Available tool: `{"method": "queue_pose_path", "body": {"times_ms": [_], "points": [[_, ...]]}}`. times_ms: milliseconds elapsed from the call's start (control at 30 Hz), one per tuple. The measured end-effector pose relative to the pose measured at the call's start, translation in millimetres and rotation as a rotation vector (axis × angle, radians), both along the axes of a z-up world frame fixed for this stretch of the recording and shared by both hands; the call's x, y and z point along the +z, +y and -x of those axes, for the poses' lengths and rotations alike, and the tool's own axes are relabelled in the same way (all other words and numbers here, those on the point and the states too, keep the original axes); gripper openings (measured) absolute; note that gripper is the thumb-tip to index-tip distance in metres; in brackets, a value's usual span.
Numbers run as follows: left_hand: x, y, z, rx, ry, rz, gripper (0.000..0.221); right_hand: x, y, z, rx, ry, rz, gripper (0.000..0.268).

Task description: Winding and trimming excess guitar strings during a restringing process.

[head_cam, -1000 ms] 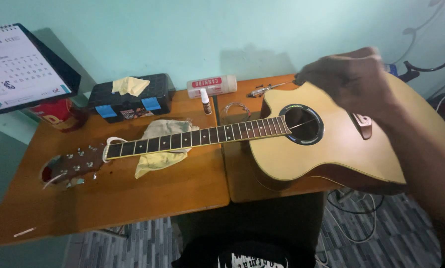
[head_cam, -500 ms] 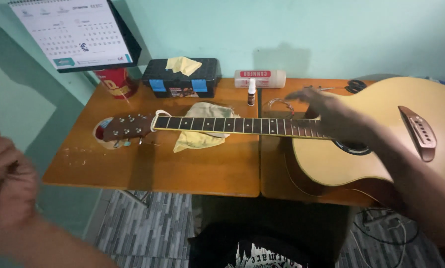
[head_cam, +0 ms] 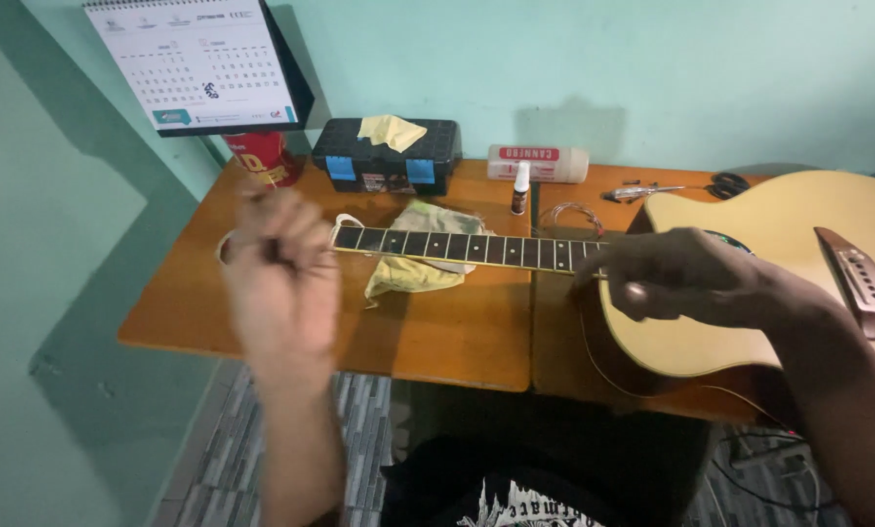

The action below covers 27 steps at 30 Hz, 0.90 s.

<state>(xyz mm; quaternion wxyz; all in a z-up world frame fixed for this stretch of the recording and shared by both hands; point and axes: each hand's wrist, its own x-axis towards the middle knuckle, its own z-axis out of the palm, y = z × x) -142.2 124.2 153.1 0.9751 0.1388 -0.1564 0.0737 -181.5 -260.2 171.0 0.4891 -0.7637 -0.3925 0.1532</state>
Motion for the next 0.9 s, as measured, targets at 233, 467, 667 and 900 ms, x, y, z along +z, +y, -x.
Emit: {"method": "queue_pose_path", "body": {"times_ms": [233,467,667,900], "points": [[-6.9,-79.4,-5.6,-0.289,0.003,0.048,0.014,13.6,36.2,0.3,-0.285,-0.001,0.245,0.035],[-14.1,-115.7,-5.7,-0.497,-0.089,0.185,0.018,26.6,63.6,8.0,-0.57,0.272,-0.069,0.026],[-2.5,-112.2,8.8,-0.445,0.05,0.156,0.02,46.1,36.3,7.2,-0.941,-0.03,-0.102,0.034],[-15.5,-128.1,12.1,-0.211,0.09,-0.031,0.014,85.3,18.7,40.9,-1.054,-0.088,-0.438,0.023]]}}
